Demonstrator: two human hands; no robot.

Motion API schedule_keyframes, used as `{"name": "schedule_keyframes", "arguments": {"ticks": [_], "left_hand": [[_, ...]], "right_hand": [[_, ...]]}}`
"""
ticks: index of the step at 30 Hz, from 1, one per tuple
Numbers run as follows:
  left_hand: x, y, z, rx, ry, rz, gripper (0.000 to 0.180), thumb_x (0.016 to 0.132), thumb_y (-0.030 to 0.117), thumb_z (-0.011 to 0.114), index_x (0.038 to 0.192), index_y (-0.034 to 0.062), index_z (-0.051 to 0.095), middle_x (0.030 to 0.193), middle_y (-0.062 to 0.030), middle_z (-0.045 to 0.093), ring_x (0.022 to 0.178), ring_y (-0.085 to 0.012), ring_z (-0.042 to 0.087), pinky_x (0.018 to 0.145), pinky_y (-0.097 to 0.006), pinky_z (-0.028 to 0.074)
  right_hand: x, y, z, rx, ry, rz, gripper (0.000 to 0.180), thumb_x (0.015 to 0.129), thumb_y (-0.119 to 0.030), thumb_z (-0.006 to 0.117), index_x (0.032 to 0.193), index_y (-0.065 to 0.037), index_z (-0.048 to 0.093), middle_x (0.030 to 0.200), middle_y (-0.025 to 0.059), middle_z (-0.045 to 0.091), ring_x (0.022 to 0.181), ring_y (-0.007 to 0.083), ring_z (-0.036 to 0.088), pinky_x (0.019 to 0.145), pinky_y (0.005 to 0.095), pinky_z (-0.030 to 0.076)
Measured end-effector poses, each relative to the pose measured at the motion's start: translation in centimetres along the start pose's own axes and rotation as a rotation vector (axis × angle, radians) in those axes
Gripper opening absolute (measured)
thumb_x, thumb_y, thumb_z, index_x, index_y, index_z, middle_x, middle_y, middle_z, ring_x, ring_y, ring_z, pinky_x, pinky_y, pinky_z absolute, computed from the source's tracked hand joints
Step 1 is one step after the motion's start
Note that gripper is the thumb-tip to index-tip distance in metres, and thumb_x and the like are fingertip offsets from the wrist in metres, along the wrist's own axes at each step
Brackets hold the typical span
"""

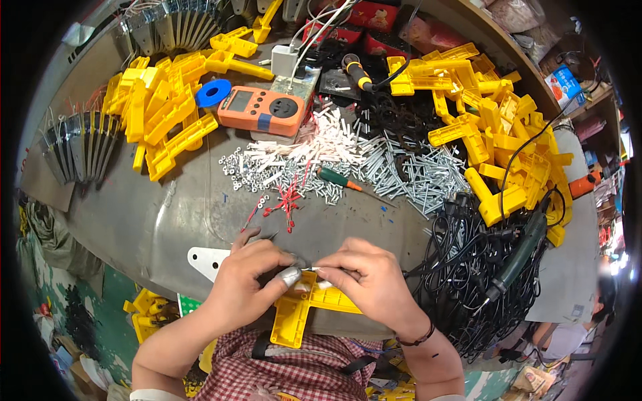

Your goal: Assembling a yellow plastic electronic device housing using a soldering iron and a power screwdriver.

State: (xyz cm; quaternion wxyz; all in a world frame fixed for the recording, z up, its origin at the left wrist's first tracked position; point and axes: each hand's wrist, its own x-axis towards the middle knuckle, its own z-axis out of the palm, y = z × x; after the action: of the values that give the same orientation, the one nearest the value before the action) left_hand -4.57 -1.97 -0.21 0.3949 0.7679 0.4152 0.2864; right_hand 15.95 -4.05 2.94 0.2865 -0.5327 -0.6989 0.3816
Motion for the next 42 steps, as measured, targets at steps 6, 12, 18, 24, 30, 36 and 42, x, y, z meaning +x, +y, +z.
{"name": "schedule_keyframes", "arguments": {"ticks": [6, 12, 18, 24, 30, 36, 42], "left_hand": [[-0.3, -0.6, 0.5, -0.049, 0.05, 0.035, 0.019, 0.072, 0.003, 0.065, 0.09, 0.0046, 0.063, 0.078, -0.0076, 0.058, 0.081, -0.0251, 0.058, 0.099, -0.047, 0.034], [-0.4, -0.8, 0.9, 0.036, 0.101, 0.118, 0.03, 0.065, -0.002, 0.065, 0.094, 0.0061, 0.061, 0.08, -0.0064, 0.058, 0.082, -0.0269, 0.057, 0.099, -0.047, 0.035], [-0.3, -0.3, 0.5, 0.085, 0.157, 0.116, 0.026, 0.063, 0.009, 0.07, 0.088, 0.0089, 0.062, 0.09, -0.0079, 0.056, 0.088, -0.0276, 0.054, 0.097, -0.051, 0.034], [-1.2, 0.2, 1.3, 0.292, 0.088, 0.225, 0.02, 0.063, 0.02, 0.071, 0.076, 0.0108, 0.06, 0.099, -0.0064, 0.053, 0.101, -0.0289, 0.048, 0.093, -0.055, 0.027], [-1.6, -0.2, 1.2, 0.415, 0.049, 0.235, 0.028, 0.058, 0.027, 0.074, 0.073, 0.0098, 0.058, 0.101, -0.0057, 0.052, 0.103, -0.0281, 0.047, 0.093, -0.054, 0.028], [-2.0, 0.4, 1.6, 0.428, 0.113, 0.258, 0.03, 0.057, 0.025, 0.074, 0.081, 0.0119, 0.06, 0.107, -0.0062, 0.051, 0.104, -0.0285, 0.046, 0.093, -0.053, 0.029], [-2.0, 0.5, 0.8, 0.341, 0.06, 0.29, 0.03, 0.059, 0.02, 0.071, 0.087, 0.015, 0.061, 0.109, -0.0063, 0.052, 0.104, -0.0283, 0.046, 0.09, -0.051, 0.031]], "right_hand": [[-0.7, 0.1, 1.1, 0.039, 0.113, 0.112, 0.013, 0.08, -0.014, 0.065, 0.088, -0.004, 0.067, 0.075, 0.0099, 0.06, 0.06, 0.0199, 0.059, 0.054, 0.0294, 0.045], [-0.8, 1.0, 2.0, 0.016, 0.111, 0.097, 0.017, 0.08, -0.014, 0.066, 0.094, -0.004, 0.066, 0.078, 0.0079, 0.06, 0.062, 0.0178, 0.059, 0.058, 0.0279, 0.047], [-1.4, 0.7, -0.3, 0.02, -0.071, -0.055, 0.019, 0.08, -0.014, 0.066, 0.096, -0.005, 0.061, 0.084, 0.0098, 0.057, 0.074, 0.0241, 0.059, 0.067, 0.0304, 0.048], [-1.5, 1.0, 0.4, -0.046, -0.075, -0.006, 0.012, 0.079, -0.014, 0.065, 0.087, -0.005, 0.063, 0.078, 0.0076, 0.056, 0.075, 0.0245, 0.058, 0.067, 0.0328, 0.047], [-1.3, 1.4, 0.4, -0.079, -0.096, -0.026, 0.015, 0.079, -0.022, 0.064, 0.088, -0.009, 0.066, 0.076, 0.0058, 0.06, 0.073, 0.0246, 0.059, 0.065, 0.0331, 0.047], [-1.2, 1.6, 0.7, -0.094, -0.165, -0.038, 0.017, 0.082, -0.024, 0.062, 0.087, -0.009, 0.066, 0.075, 0.0078, 0.063, 0.07, 0.0267, 0.061, 0.063, 0.0342, 0.048], [-1.3, 1.8, 0.9, -0.041, -0.224, -0.013, 0.02, 0.083, -0.028, 0.061, 0.085, -0.009, 0.067, 0.075, 0.0091, 0.065, 0.066, 0.0281, 0.062, 0.059, 0.036, 0.048]]}}
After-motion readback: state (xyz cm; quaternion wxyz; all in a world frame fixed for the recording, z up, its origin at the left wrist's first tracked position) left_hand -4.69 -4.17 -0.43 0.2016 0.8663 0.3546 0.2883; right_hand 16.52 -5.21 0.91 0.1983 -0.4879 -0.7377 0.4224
